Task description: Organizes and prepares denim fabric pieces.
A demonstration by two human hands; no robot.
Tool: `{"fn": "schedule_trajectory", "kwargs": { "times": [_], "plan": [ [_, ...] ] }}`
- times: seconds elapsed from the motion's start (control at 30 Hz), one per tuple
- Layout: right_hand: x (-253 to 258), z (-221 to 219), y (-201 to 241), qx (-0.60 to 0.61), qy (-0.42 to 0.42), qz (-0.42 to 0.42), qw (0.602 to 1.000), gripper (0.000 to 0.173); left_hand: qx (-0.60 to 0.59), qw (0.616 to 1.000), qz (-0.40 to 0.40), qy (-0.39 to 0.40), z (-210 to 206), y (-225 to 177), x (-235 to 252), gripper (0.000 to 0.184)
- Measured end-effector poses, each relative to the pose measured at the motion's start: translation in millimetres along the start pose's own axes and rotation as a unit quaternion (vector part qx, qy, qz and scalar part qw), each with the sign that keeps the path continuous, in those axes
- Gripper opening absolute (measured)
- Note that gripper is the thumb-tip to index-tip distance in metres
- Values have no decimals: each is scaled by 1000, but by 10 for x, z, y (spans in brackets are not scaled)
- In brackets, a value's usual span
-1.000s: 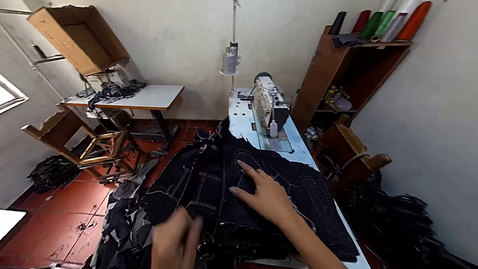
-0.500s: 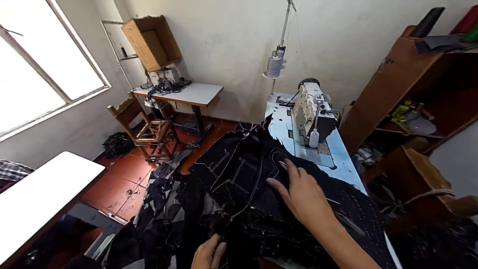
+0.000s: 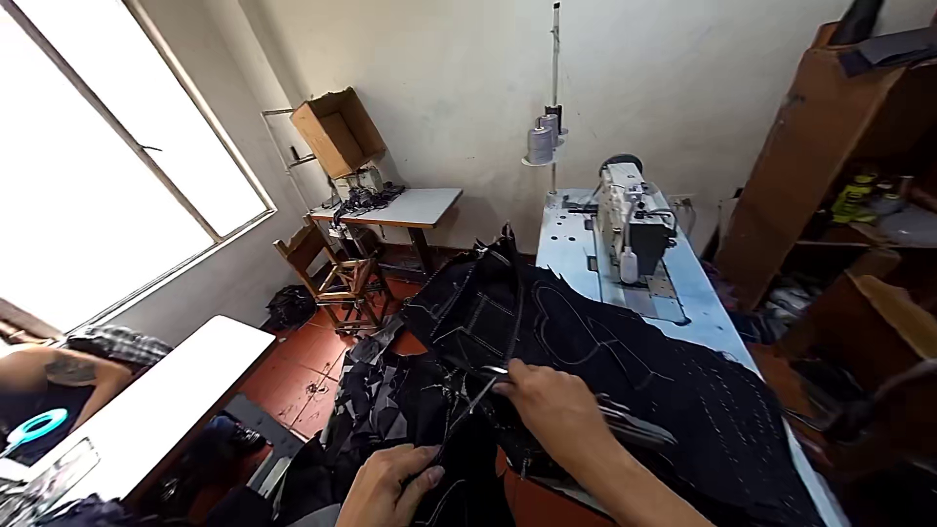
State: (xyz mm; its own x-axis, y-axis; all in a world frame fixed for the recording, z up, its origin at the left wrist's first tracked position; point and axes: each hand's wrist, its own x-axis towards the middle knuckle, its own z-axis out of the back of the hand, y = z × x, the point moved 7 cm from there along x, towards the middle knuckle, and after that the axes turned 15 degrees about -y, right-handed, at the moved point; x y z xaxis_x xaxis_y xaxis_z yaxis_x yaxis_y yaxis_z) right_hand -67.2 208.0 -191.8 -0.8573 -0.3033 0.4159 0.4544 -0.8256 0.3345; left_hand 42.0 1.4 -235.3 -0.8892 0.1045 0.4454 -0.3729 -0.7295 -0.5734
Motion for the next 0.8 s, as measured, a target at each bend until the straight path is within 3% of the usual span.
{"fn": "schedule_trajectory", "kwargs": {
  "times": [0.07, 0.1, 0.13, 0.2, 0.3, 0.37, 0.47, 0.53, 0.6, 0.63, 0.73, 0.8],
  "plan": [
    [-21, 134, -126, 16, -177, 41, 983, 52, 1, 1000, -3, -30, 88, -19, 26, 33],
    [-10, 155, -173, 29, -201, 45, 978, 56, 5, 999, -1, -39, 141, -20, 31, 34],
    [10, 164, -237, 48, -182, 33, 982, 57, 8, 999, 3, -45, 184, -19, 46, 35],
    [14, 154, -422, 97, -38, -35, 994, 58, -3, 998, 0, -61, 303, -71, 93, 34],
    [-242, 31, -708, 171, 144, -119, 967, 73, -91, 988, -44, -115, 765, -448, 198, 30],
    [-603, -218, -795, 247, 235, -137, 930, 75, -145, 970, -67, -183, 1196, -806, 240, 21],
    [-1015, -632, -550, 483, 273, -162, 816, 83, -149, 937, -97, -302, 1831, -1293, 320, 17],
    [-1005, -636, -230, 625, 198, -209, 726, 76, -107, 914, -138, -366, 2121, -1458, 486, 18],
    [-803, -288, -154, 717, 61, -263, 642, 59, -71, 891, -167, -416, 2288, -1445, 735, 18],
    [-687, 13, -286, 716, -33, -268, 644, 62, -52, 882, -166, -437, 2305, -1454, 877, 20],
    [-496, 1096, -1083, 572, -270, -197, 749, 74, -26, 885, -152, -440, 2155, -1342, 1327, 16],
    [-423, 1711, -1574, 456, -320, -214, 803, 72, 27, 899, -148, -410, 1793, -1276, 1666, 24]
  ]
}}
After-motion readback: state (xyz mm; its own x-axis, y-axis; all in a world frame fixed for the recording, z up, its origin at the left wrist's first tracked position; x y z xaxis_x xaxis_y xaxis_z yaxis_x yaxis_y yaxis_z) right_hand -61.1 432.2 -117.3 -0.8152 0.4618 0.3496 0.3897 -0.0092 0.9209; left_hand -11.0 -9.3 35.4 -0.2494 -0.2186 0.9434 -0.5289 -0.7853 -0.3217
